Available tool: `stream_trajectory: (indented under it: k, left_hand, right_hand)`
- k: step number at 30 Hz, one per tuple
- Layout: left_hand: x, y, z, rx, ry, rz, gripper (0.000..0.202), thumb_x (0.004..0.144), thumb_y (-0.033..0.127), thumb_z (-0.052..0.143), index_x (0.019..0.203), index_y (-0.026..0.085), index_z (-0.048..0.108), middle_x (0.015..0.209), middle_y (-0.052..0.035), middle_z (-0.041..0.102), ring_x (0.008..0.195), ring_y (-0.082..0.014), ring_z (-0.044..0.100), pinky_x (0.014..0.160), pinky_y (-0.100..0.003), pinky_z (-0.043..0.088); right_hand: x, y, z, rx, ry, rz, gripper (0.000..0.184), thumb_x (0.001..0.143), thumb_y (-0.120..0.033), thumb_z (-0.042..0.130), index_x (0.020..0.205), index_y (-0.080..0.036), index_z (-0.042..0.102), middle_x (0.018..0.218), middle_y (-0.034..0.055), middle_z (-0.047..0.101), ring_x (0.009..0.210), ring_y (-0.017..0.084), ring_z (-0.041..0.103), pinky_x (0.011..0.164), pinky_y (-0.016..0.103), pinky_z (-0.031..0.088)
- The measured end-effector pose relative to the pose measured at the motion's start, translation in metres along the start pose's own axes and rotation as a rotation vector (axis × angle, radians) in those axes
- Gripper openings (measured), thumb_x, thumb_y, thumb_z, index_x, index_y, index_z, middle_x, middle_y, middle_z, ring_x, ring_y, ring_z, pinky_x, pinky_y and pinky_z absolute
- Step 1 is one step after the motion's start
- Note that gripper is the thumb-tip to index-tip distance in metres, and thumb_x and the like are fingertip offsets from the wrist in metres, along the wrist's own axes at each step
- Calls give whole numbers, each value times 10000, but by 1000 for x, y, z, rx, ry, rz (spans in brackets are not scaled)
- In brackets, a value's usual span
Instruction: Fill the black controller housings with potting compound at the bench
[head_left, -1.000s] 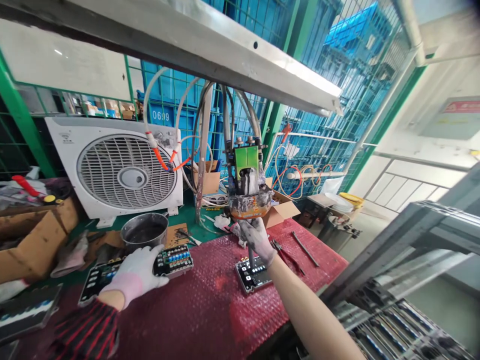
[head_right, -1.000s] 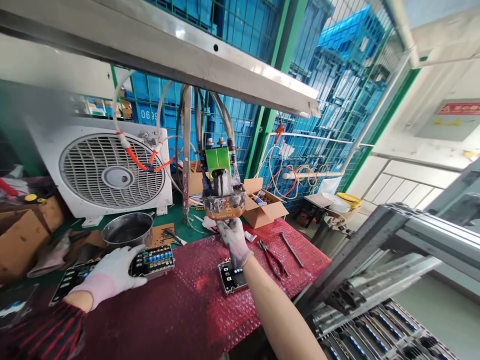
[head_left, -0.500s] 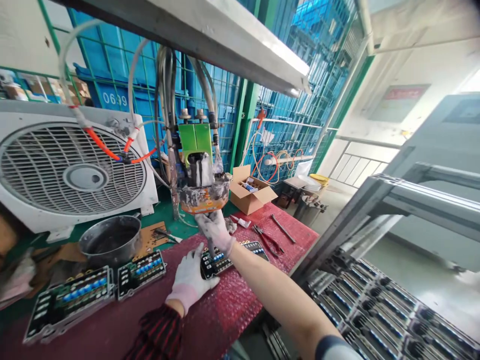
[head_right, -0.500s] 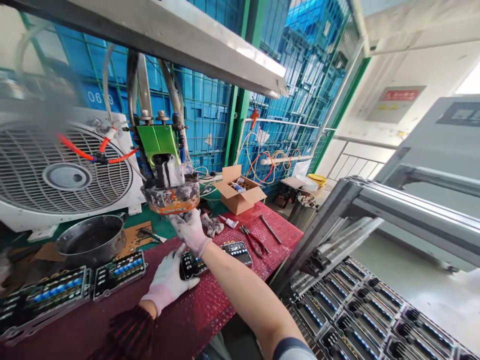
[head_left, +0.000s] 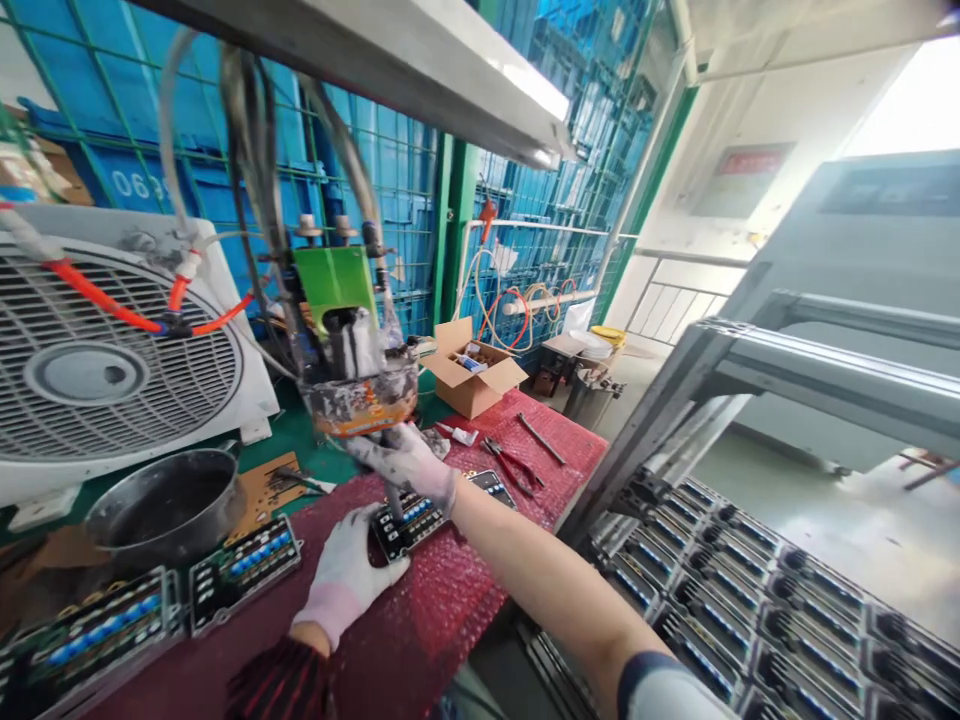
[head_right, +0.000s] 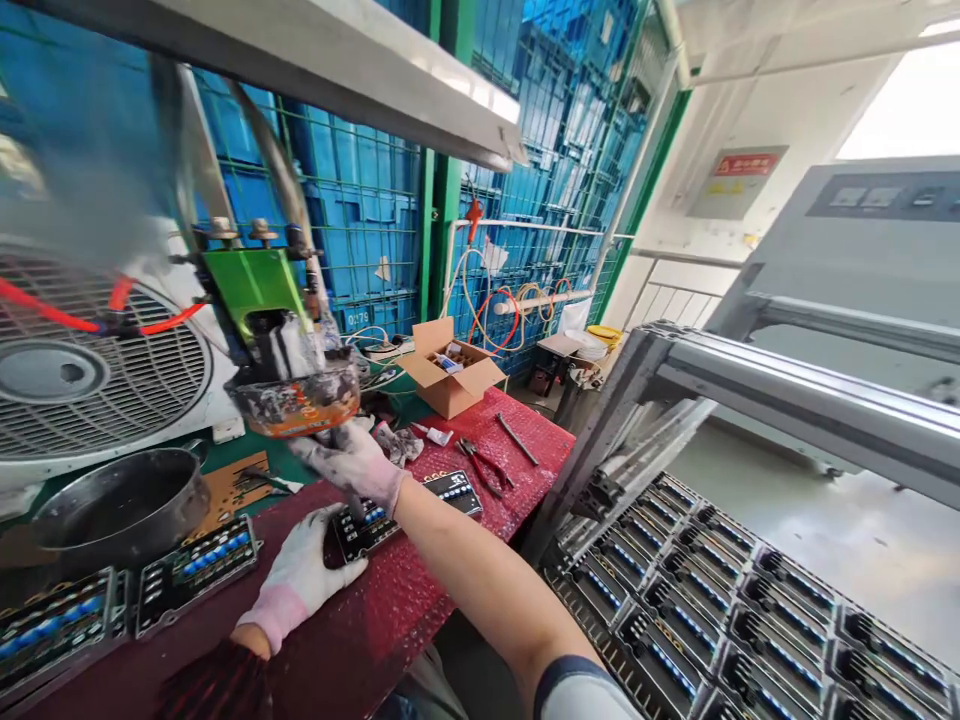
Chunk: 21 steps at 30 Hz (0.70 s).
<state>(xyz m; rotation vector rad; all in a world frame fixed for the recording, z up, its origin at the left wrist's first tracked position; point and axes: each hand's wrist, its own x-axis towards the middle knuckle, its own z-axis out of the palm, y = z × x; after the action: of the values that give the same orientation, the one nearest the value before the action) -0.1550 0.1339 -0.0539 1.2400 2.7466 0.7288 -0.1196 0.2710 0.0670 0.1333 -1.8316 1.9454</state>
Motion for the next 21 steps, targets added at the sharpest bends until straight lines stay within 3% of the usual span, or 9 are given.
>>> stream_trajectory:
  k: [2, 4, 5, 8, 11, 13, 15, 17, 21]
  left_hand:
    - [-3, 6, 0, 77, 163, 54, 699, 696, 441, 710, 1270, 88, 526, 1311, -215, 595, 1206, -358, 567, 1059, -471, 442]
    - [-3, 23, 2, 131, 295, 213, 614, 768, 480, 650, 1258, 122, 557, 1312, -211, 610, 1169, -358, 591, 1028, -493, 456]
    - [0, 36, 3, 148, 291, 313, 552, 803, 471, 616, 1254, 154, 578, 1316, -191, 619, 1160, -347, 601, 1018, -492, 462]
    - [23, 86, 11, 226, 24, 470, 590, 782, 395, 650, 1335, 209, 569, 1413, -152, 572, 1280, -347, 541, 1073, -494, 428]
    - [63, 128, 21, 311, -248, 331, 954, 642, 413, 778, 1478, 130, 416, 1512, -224, 447, 1403, -395, 413, 1154, -514, 340]
    - [86, 143, 26, 278, -355, 254, 1044, 628, 430, 778, 1508, 81, 338, 1463, -248, 497, 1346, -379, 491, 1129, -469, 380]
    - [94, 151, 28, 224, -386, 244, 1029, 628, 420, 755, 1503, 82, 331, 1389, -226, 577, 1259, -353, 577, 1076, -422, 434]
    - [86, 158, 27, 198, -378, 272, 1017, 616, 415, 738, 1493, 92, 338, 1362, -206, 603, 1245, -344, 589, 1063, -408, 446]
    - [30, 184, 24, 171, -405, 359, 1014, 598, 414, 724, 1492, 120, 347, 1355, -175, 610, 1260, -327, 577, 1086, -409, 428]
  right_hand:
    - [-22, -9, -22, -77, -39, -16, 461, 730, -440, 759, 1115, -229, 615, 975, 13, 682, 952, 171, 635, 867, 296, 554]
    - [-61, -15, -47, -154, 81, -31, 590, 776, -470, 741, 1288, -245, 552, 1235, 60, 639, 1142, 199, 592, 1018, 349, 488]
    - [-85, -17, -60, -173, 154, -26, 579, 824, -494, 700, 1322, -245, 540, 1300, 75, 615, 1195, 210, 570, 1063, 373, 455]
    - [-169, -18, -89, -108, 306, 65, 477, 867, -545, 651, 1230, -236, 625, 1231, 86, 656, 1184, 240, 579, 1075, 415, 433]
    - [-247, -11, -106, 15, 402, 195, 470, 800, -582, 713, 1120, -239, 692, 1090, 71, 696, 1072, 250, 618, 1011, 419, 459]
    - [-285, -5, -114, 42, 457, 277, 486, 755, -601, 746, 1076, -237, 719, 1016, 63, 699, 996, 241, 625, 939, 400, 481]
    - [-308, 1, -122, 27, 513, 319, 486, 742, -605, 756, 1053, -232, 735, 990, 60, 694, 977, 233, 618, 913, 383, 481]
    - [-315, 4, -129, 41, 557, 319, 505, 737, -615, 754, 1051, -220, 740, 985, 64, 694, 976, 232, 615, 915, 382, 477]
    - [-301, -4, -134, 199, 586, 255, 640, 690, -697, 735, 1066, -179, 732, 927, 78, 704, 917, 237, 636, 915, 414, 481]
